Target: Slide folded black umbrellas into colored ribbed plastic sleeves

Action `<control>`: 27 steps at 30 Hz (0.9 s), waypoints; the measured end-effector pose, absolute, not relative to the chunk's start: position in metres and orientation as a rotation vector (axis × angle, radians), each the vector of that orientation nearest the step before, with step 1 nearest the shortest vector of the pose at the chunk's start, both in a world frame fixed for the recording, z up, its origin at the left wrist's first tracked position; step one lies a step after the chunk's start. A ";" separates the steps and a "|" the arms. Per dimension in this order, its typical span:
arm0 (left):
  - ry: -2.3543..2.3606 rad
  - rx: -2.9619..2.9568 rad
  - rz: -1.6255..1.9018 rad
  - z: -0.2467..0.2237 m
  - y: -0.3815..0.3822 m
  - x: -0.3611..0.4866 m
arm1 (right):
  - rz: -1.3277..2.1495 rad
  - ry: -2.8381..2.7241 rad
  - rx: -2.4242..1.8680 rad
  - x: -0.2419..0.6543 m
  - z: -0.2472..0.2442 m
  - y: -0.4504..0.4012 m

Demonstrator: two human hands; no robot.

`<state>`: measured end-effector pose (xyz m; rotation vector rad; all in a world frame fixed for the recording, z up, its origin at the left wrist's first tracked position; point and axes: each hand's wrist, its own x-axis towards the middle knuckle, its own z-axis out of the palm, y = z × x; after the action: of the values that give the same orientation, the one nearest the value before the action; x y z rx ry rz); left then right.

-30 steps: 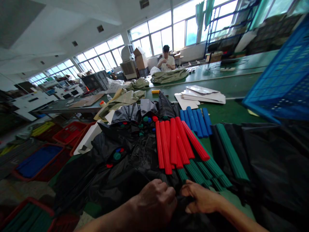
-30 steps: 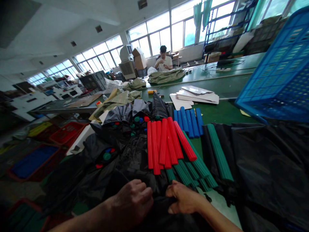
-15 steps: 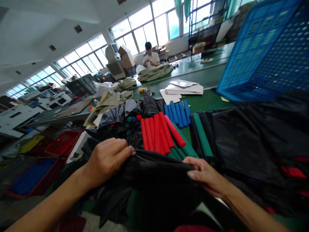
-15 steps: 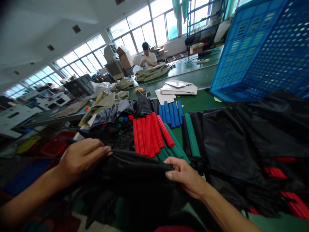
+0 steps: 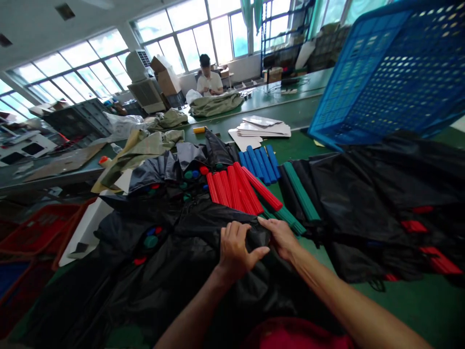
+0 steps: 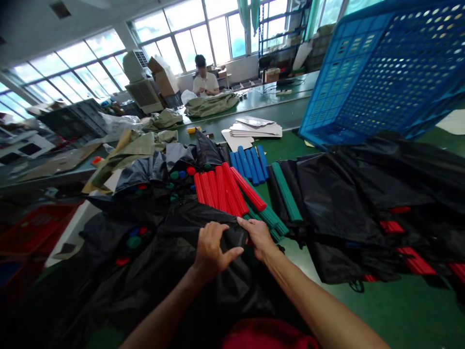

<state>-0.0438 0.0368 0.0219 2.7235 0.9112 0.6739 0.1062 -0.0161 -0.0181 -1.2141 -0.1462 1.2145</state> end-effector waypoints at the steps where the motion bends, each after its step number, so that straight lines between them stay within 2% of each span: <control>1: 0.937 2.656 0.706 0.012 0.026 -0.046 | 1.169 -0.175 -1.240 0.100 -0.015 -0.015; 7: 0.767 2.670 0.810 0.015 0.040 -0.075 | 1.155 -0.258 -1.204 0.080 0.019 -0.006; 12: 0.712 2.653 0.852 0.027 0.058 -0.089 | 1.317 -0.346 -1.052 0.064 0.034 -0.014; 15: 0.683 2.656 0.789 0.022 0.051 -0.091 | 1.411 -0.359 -1.077 0.058 0.030 -0.024; 20: 0.521 2.820 0.735 0.008 0.058 -0.106 | 1.361 -0.210 -1.169 0.063 0.021 -0.033; 24: 0.659 2.889 0.536 0.000 0.078 -0.115 | 1.404 -0.263 -1.117 0.070 0.033 -0.035; 27: 0.710 2.709 0.559 0.000 0.085 -0.115 | 1.387 -0.345 -1.074 0.071 0.046 -0.037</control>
<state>-0.1147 0.0854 0.0005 2.7095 0.7099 0.5585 0.0715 -0.0374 0.0460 -1.0740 -0.3451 1.3871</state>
